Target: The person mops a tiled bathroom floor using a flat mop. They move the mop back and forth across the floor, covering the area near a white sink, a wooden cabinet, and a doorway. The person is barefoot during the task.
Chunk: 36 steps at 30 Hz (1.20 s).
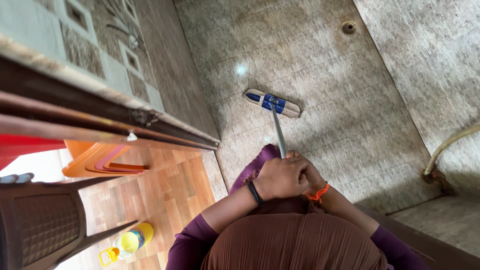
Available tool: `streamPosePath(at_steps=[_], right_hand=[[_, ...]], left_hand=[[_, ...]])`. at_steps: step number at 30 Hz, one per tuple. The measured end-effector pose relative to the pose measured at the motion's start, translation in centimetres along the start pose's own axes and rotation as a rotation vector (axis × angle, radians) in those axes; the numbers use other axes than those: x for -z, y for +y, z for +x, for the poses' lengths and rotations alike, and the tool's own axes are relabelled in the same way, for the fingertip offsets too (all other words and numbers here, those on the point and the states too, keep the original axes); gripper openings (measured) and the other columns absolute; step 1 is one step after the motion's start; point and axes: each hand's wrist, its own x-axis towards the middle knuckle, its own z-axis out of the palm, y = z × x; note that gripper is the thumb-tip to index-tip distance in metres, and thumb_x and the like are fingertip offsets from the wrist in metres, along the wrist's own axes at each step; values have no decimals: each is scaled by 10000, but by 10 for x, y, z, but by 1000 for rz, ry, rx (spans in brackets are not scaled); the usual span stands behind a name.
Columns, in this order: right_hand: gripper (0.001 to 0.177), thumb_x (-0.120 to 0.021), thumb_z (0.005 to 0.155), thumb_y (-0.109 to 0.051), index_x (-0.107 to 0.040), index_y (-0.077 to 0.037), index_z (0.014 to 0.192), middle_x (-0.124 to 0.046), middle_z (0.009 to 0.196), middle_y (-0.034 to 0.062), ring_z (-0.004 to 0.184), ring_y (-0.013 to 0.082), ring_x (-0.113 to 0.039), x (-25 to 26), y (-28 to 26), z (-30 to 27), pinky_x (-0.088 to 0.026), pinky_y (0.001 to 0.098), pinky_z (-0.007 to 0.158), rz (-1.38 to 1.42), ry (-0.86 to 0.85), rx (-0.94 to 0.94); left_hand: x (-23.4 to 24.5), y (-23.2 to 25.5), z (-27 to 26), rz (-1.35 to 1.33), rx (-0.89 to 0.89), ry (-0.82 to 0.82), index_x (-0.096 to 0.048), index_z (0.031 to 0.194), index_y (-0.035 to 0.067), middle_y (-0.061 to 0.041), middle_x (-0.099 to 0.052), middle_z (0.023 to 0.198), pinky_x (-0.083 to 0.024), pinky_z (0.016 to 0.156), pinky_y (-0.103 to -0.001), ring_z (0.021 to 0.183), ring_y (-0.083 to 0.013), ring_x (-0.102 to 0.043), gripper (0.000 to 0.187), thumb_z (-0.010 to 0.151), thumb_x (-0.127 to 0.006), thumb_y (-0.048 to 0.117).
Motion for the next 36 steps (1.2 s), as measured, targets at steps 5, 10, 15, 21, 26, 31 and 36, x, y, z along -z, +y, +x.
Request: streamPosePath(at_steps=[5, 10, 15, 21, 26, 31, 36], right_hand=[[222, -632, 956, -169, -531, -65, 1124, -613, 1031, 49, 951, 150, -594, -30, -55, 38, -500, 317, 864, -247, -109, 162], [290, -685, 947, -187, -540, -57, 1162, -623, 1041, 80, 963, 167, -591, 0, -123, 93, -485, 326, 877, -644, -339, 350], [188, -646, 989, -176, -559, -55, 1104, -630, 906, 47, 753, 120, -614, 85, -162, 155, -537, 261, 636, 40, 65, -76], [243, -627, 952, -83, -574, -8, 1177, -617, 896, 41, 755, 118, -612, 144, -207, 224, -542, 245, 669, 35, 60, -32], [231, -613, 932, -73, -580, -31, 1157, -629, 922, 41, 799, 123, -625, 133, -236, 257, -546, 246, 712, 29, 90, -29], [198, -612, 960, -87, -587, -47, 1152, -628, 897, 32, 745, 108, -603, 118, -271, 290, -523, 243, 651, -109, 200, -40], [225, -613, 987, -125, -590, -51, 1198, -593, 828, 31, 658, 100, -579, 123, -303, 338, -500, 235, 570, -55, 152, -22]], left_hand=[[18, -18, 49, 69, -114, 88, -677, 1035, 115, -99, -745, 996, -576, 715, -454, 845, -304, -734, 267, 861, -579, 292], [40, -41, 131, 139, -61, -4, -661, 1080, 96, -111, -736, 1032, -567, 729, -481, 853, -299, -733, 312, 833, -569, 263], [45, -56, 219, 62, 56, -87, -591, 1181, 59, -144, -721, 1024, -590, 731, -457, 852, -297, -732, 390, 851, -536, 259], [43, -91, 292, -50, 125, -21, -597, 1141, 76, -142, -706, 1004, -587, 719, -454, 820, -311, -729, 344, 846, -572, 250], [46, -122, 329, -54, 65, 97, -608, 1096, 93, -106, -718, 938, -567, 683, -462, 789, -305, -720, 331, 800, -615, 241], [52, -152, 367, -56, 6, 178, -629, 1046, 109, -77, -714, 867, -554, 595, -419, 686, -279, -697, 277, 796, -613, 226], [67, -190, 420, -78, 20, 145, -652, 1046, 123, -68, -692, 742, -528, 543, -413, 607, -276, -676, 298, 766, -621, 220]])
